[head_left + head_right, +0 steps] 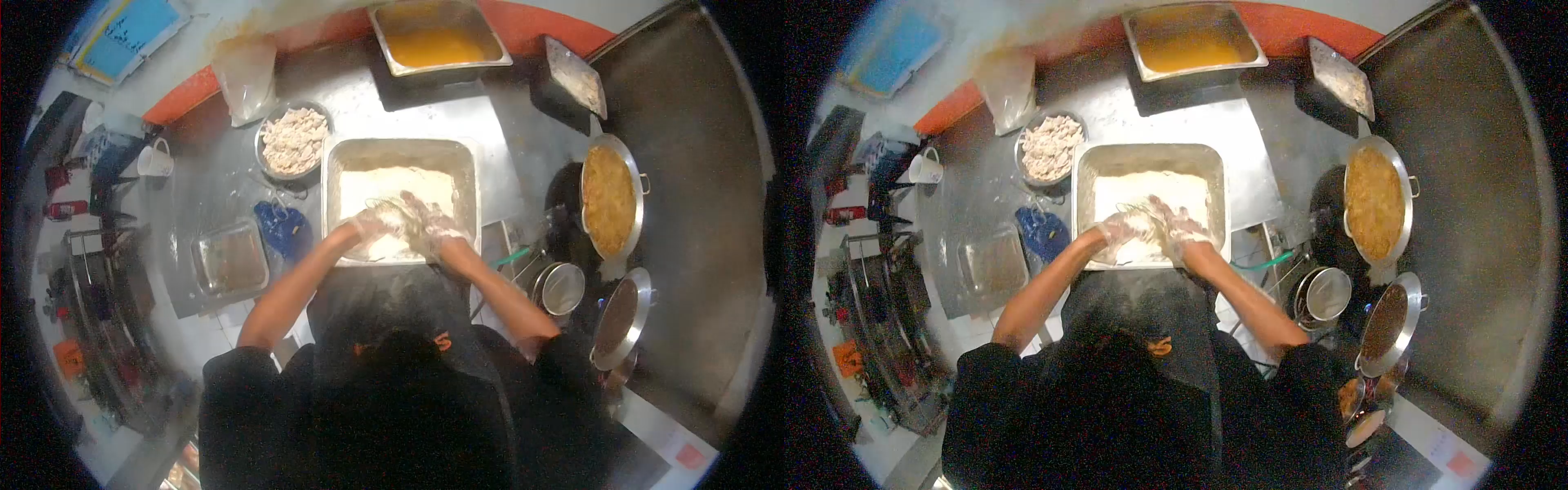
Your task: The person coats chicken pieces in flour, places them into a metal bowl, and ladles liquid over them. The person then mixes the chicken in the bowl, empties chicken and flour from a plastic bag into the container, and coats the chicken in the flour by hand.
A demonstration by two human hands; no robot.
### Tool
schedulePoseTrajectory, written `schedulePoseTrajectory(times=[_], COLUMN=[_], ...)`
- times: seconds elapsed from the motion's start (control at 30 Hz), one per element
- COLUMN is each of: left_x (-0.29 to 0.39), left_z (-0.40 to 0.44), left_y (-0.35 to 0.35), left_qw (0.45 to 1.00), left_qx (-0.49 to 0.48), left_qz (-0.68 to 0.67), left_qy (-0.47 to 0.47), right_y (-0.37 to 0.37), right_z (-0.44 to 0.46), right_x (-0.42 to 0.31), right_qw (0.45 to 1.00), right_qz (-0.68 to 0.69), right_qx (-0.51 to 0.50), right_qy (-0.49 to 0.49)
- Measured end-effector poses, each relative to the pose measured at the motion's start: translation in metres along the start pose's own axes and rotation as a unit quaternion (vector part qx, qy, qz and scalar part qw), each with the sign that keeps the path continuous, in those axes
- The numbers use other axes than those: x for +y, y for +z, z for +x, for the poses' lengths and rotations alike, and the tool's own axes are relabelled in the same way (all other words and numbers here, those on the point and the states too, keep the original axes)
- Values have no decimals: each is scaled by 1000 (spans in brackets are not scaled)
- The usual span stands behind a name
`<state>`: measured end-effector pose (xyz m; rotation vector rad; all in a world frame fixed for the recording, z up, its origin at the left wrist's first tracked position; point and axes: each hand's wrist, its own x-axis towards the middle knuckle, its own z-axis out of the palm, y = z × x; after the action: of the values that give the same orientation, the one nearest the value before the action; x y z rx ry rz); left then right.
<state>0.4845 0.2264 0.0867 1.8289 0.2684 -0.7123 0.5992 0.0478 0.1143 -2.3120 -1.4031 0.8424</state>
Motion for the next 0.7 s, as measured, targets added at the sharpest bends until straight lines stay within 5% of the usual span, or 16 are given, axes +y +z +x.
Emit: schedulePoseTrajectory(times=[0.03,0.17,0.27,0.3,0.4,0.47,0.53,0.6,0.63,0.67,0.7], left_x=[1,-2,-2,4,-8,-25,13,24,7,-22,-18], left_z=[-7,-22,-64,-77,-91,-95,-112,-119,-110,-96,-92], left_y=[4,-2,-25,-33,-58,-69,-80,-77,-80,-85,-85], left_qw=[974,947,981,982,979,892,911,793,794,857,849], left_qx=[91,135,164,163,162,333,343,304,302,422,418], left_qz=[-205,-285,57,54,121,272,-142,-486,-486,-183,-227], left_qy=[41,68,86,84,8,140,178,203,203,233,231], right_y=[3,12,9,8,7,3,-21,-12,-7,-6,3], right_z=[4,37,43,38,45,43,24,13,9,4,0], right_x=[-1,9,16,13,12,10,-11,-4,3,13,16], right_qw=[999,985,939,846,840,834,804,792,775,791,789], right_qz=[17,88,302,509,488,489,555,558,561,544,547], right_qx=[-36,-146,-161,-132,-154,-162,-68,-33,3,-26,-21], right_qy=[-13,-38,17,90,178,200,201,245,289,277,279])
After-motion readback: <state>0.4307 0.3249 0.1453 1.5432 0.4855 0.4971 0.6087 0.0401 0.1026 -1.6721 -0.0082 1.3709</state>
